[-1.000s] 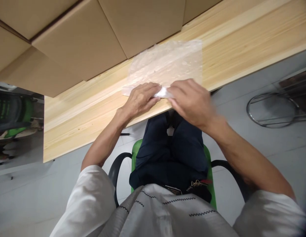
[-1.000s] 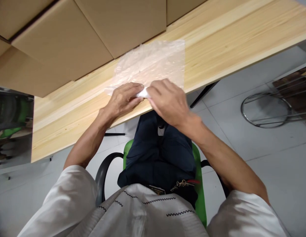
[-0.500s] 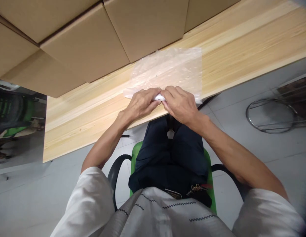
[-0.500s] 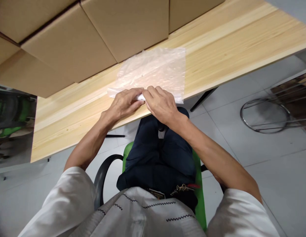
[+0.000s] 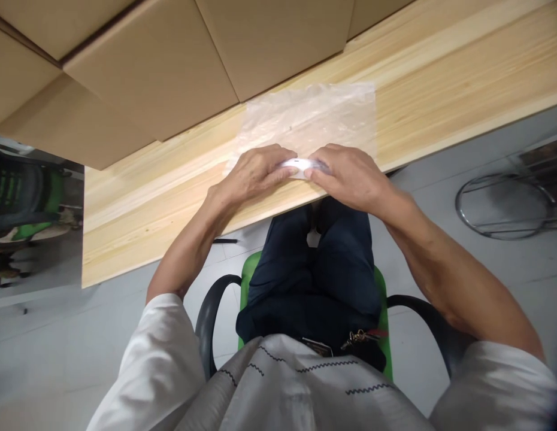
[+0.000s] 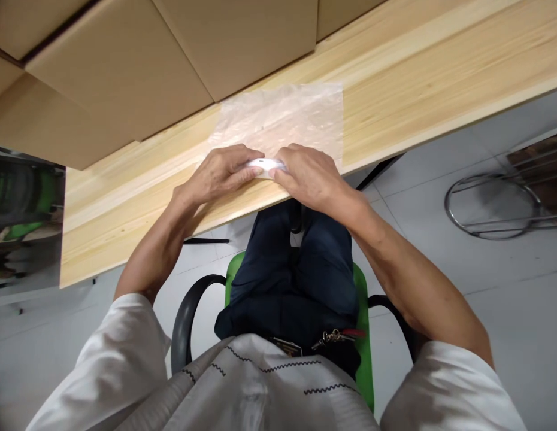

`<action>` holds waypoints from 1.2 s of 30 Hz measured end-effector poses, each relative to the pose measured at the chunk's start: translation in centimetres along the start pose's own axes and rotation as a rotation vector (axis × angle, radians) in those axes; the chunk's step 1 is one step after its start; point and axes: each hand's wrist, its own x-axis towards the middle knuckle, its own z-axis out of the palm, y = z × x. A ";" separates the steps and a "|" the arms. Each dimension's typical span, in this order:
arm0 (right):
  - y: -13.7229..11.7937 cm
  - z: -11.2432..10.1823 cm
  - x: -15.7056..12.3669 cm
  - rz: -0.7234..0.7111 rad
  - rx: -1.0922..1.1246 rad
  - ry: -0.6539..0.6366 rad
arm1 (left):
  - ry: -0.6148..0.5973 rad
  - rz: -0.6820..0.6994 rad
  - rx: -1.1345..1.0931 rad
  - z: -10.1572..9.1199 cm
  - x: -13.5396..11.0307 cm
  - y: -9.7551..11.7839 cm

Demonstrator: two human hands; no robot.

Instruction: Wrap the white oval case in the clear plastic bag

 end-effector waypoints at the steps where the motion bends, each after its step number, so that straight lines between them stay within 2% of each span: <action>1: 0.2 -0.2 0.2 0.010 0.007 -0.009 | -0.002 0.002 -0.013 0.0 0.2 -0.4; 9: 0.9 -1.5 0.5 0.112 -0.009 -0.014 | -0.013 -0.065 -0.043 -0.1 1.5 -1.7; 13: 0.8 -1.4 0.0 0.157 -0.118 -0.025 | -0.034 -0.091 0.007 -0.5 1.9 -1.9; 20: 0.3 -1.6 -0.8 0.173 -0.398 -0.085 | 0.021 -0.146 0.118 -0.2 1.9 -3.3; 27: 1.1 -1.6 -1.0 0.182 -0.417 -0.088 | 0.031 -0.171 0.216 -0.1 1.5 -4.0; 30: 1.9 -1.4 -1.4 0.180 -0.432 -0.053 | 0.050 -0.190 0.224 -0.6 1.0 -4.0; 32: 2.2 -1.4 -1.8 0.158 -0.430 0.022 | 0.069 -0.200 0.187 -0.8 0.7 -4.0; 34: 1.7 -1.5 -2.1 0.103 -0.399 0.099 | 0.086 -0.202 0.139 -1.0 0.6 -4.1; 36: 0.4 -1.7 -2.1 0.032 -0.347 0.124 | 0.090 -0.202 0.110 -1.0 0.6 -4.2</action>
